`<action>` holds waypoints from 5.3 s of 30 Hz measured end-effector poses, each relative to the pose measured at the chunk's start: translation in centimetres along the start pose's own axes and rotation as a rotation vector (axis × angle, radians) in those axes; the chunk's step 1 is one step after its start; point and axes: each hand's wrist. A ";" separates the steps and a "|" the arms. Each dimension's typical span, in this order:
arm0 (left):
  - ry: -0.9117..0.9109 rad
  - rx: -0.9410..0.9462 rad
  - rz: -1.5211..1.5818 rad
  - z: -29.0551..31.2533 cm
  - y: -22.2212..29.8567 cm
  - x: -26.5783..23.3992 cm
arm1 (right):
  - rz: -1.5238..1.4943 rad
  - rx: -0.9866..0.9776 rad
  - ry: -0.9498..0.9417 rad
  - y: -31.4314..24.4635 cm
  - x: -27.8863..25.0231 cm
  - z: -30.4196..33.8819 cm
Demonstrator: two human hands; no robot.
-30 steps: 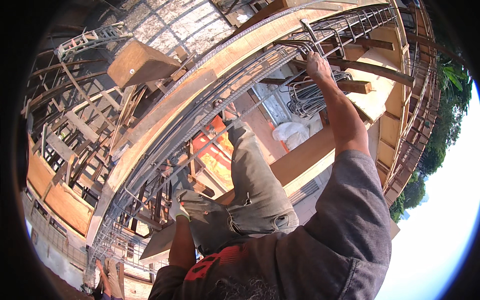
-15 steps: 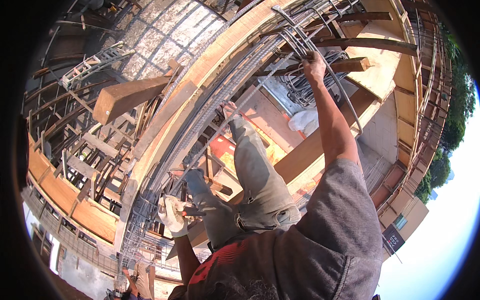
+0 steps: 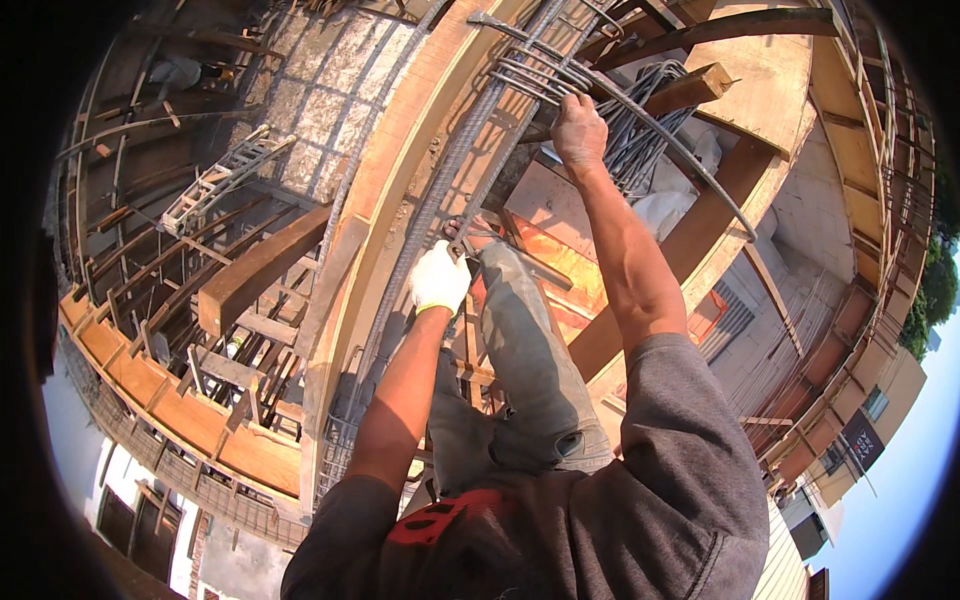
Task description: The person binds steel rebar together using wire and a hook tool while standing on a wooden beam, twisting the wire to secure the structural frame.
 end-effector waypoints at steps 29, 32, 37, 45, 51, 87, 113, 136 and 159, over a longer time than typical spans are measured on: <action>0.762 0.086 0.780 10.5 -3.5 -19.4 | 0.071 -0.339 -0.035 -8.0 -0.9 -3.1; 1.031 0.003 0.788 11.4 -4.7 -25.3 | 0.134 -0.175 -0.217 -9.4 0.5 -5.2; 1.117 -0.018 0.019 6.2 -8.1 -30.2 | -0.107 -0.307 -0.371 -9.8 1.3 -6.2; 0.999 0.090 -0.172 5.8 -10.1 -30.6 | -0.202 -0.398 -0.448 -12.7 1.5 -2.9; 0.929 0.083 -0.189 5.6 -9.6 -31.0 | 0.050 -0.463 -0.549 -14.7 1.3 -0.9; 0.712 -0.060 -0.252 6.0 -9.2 -32.3 | 0.115 -0.144 -0.375 -13.4 0.7 7.0; 0.811 0.154 -0.041 5.8 -11.1 -31.7 | -0.079 -0.341 -0.574 -28.5 2.7 31.3; 1.243 0.143 0.616 11.8 -20.1 -31.0 | 0.154 -0.377 -0.709 -31.3 5.1 37.6; 0.278 -0.915 0.445 34.3 -32.7 11.6 | 0.176 -0.833 -0.523 -34.2 9.9 42.5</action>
Point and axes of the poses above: each hand's wrist, its own z-axis away from the middle knuckle, its own x-axis out of the palm, y = z × x, and after that the axes turned 6 degrees about z, right-handed
